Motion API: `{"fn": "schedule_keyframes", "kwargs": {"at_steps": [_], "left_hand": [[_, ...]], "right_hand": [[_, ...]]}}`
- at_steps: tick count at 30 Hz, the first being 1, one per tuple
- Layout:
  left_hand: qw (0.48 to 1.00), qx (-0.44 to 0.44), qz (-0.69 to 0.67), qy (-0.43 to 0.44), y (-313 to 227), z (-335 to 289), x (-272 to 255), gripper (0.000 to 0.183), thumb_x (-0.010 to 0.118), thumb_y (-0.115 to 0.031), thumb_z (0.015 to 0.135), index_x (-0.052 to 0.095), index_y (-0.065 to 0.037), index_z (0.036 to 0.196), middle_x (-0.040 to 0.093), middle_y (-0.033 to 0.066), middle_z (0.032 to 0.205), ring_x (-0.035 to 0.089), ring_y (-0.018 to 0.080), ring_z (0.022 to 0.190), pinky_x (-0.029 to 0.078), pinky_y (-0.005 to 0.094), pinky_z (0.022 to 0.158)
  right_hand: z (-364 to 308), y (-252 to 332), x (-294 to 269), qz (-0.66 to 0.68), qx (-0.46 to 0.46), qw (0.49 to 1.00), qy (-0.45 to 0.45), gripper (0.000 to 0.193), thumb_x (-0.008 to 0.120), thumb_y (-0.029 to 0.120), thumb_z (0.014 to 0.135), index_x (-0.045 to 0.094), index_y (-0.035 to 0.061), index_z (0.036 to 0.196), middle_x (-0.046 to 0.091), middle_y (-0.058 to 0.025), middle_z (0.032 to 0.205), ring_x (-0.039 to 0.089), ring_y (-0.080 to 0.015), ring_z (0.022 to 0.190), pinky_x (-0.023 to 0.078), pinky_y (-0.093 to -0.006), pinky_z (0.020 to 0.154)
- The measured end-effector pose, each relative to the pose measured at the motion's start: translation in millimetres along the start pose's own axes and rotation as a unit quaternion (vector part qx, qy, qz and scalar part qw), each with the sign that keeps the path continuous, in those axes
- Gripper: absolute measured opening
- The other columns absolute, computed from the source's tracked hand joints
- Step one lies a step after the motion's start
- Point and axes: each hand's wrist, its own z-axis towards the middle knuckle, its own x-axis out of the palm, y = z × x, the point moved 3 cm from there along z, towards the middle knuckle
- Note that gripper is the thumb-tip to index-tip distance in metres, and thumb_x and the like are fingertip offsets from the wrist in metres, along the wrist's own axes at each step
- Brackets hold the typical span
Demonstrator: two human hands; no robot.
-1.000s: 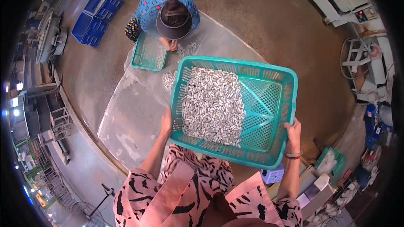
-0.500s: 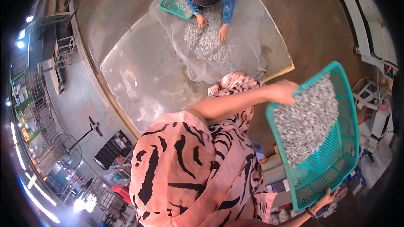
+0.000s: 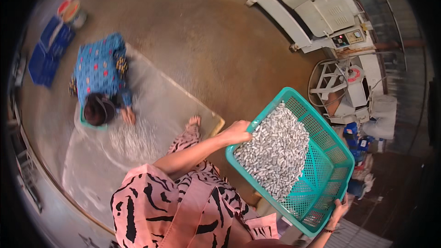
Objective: The person sorts small metal parts from a pile on the floor into a green basket and then carries the basket to a machine and pours the parts into it.
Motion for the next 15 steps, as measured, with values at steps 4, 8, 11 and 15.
{"fn": "schedule_keyframes", "kwargs": {"at_steps": [4,8,11,15], "left_hand": [[0.991,-0.016,-0.097,-0.088,-12,76,-40,0.018,0.056,-0.009,0.061,0.056,0.003,0.075,0.057,0.0101,0.069,0.053,0.019,0.066,0.043,0.0333,0.063],[0.986,-0.044,-0.158,-0.02,-21,91,-47,0.016,0.055,-0.005,0.061,0.057,0.002,0.075,0.056,0.0044,0.071,0.052,0.0147,0.066,0.042,0.0278,0.061],[0.986,-0.022,-0.161,-0.032,-14,81,-45,0.031,0.054,-0.002,0.059,0.06,0.005,0.089,0.059,0.006,0.076,0.054,0.0126,0.066,0.043,0.0238,0.059],[0.988,0.022,-0.149,-0.041,13,86,-39,0.032,0.055,-0.002,0.059,0.061,0.004,0.09,0.059,0.0052,0.073,0.052,0.0116,0.061,0.041,0.0241,0.056]], "right_hand": [[74,-9,67,0.106,0.057,0.992,0.047,0.065,0.054,0.007,0.066,0.045,-0.0097,0.128,0.056,-0.0139,0.116,0.057,-0.0193,0.097,0.044,-0.0272,0.085],[80,18,95,0.203,0.004,0.979,0.0,0.076,0.058,0.02,0.072,0.033,-0.0048,0.138,0.044,-0.0143,0.134,0.05,-0.0231,0.114,0.04,-0.0324,0.095],[59,37,112,0.443,-0.115,0.887,0.052,0.074,0.054,0.029,0.075,0.029,0.0002,0.139,0.042,-0.0158,0.131,0.049,-0.0247,0.112,0.041,-0.0351,0.095],[59,14,129,0.53,-0.138,0.836,0.014,0.044,0.05,0.028,0.078,0.046,0.0006,0.112,0.05,-0.0107,0.102,0.052,-0.0183,0.089,0.044,-0.0313,0.075]]}}
